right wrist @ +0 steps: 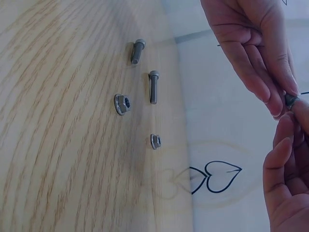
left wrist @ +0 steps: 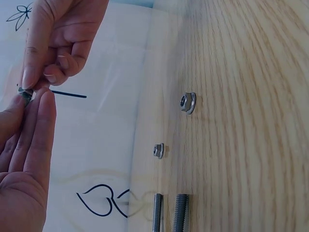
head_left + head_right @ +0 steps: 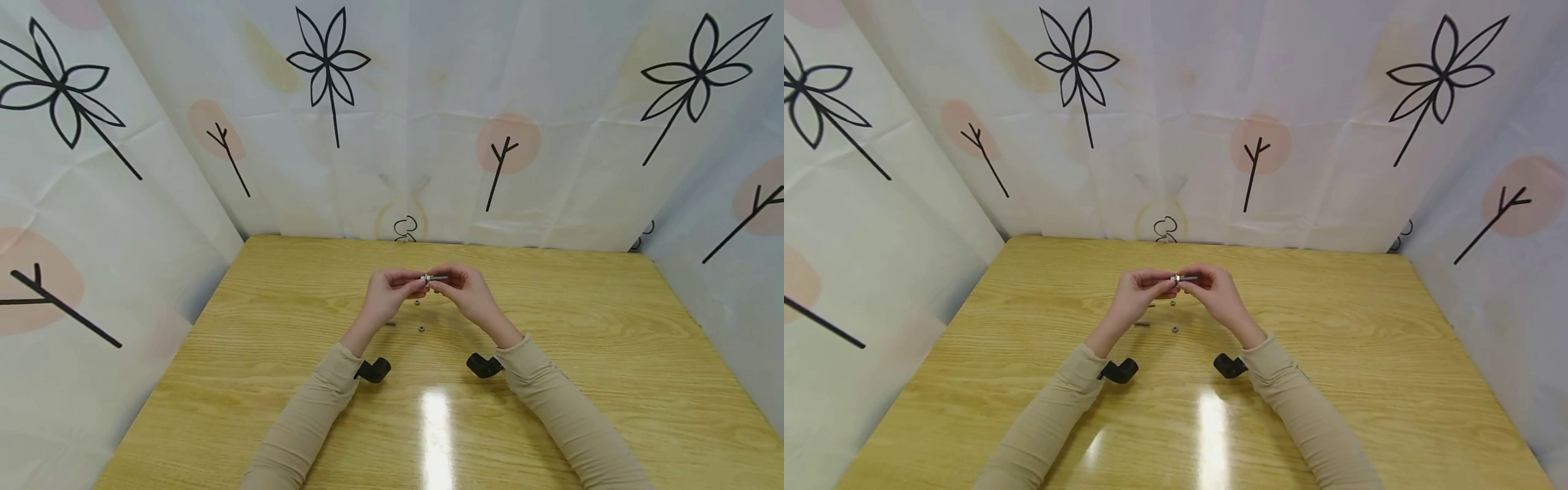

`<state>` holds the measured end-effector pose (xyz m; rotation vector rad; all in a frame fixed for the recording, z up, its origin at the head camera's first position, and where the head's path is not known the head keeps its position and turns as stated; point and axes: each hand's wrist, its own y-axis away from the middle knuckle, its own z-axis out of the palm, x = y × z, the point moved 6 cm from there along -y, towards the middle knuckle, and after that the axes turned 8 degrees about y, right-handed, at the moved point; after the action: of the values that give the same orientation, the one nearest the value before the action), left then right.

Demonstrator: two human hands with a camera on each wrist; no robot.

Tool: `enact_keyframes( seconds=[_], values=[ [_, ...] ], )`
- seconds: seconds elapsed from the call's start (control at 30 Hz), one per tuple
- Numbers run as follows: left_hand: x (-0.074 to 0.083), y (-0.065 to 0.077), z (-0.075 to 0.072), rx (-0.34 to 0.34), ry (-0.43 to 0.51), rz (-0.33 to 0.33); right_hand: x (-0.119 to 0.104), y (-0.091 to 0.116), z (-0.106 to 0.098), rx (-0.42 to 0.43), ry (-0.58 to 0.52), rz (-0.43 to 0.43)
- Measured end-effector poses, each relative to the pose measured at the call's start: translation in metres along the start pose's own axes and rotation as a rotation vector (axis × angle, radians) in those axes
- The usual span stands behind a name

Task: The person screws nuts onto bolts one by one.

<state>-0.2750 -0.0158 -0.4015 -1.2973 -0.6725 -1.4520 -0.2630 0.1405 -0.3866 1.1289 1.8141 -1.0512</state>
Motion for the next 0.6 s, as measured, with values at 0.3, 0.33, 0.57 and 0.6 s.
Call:
enact_keyframes(
  seconds=[0.3, 0.33, 0.57, 0.6],
  values=[
    [0.001, 0.000, 0.000, 0.001, -0.008, 0.013, -0.027, 0.007, -0.002, -0.015, -0.040, 0.025],
    [0.001, 0.000, 0.000, 0.001, -0.009, 0.015, -0.027, 0.007, -0.002, -0.016, -0.050, 0.027],
    [0.001, 0.000, 0.001, -0.002, -0.010, 0.015, -0.020, 0.005, -0.003, -0.021, 0.021, 0.031],
    [0.001, 0.000, 0.001, -0.004, -0.013, 0.017, -0.021, 0.005, -0.003, -0.023, 0.020, 0.032]
  ],
)
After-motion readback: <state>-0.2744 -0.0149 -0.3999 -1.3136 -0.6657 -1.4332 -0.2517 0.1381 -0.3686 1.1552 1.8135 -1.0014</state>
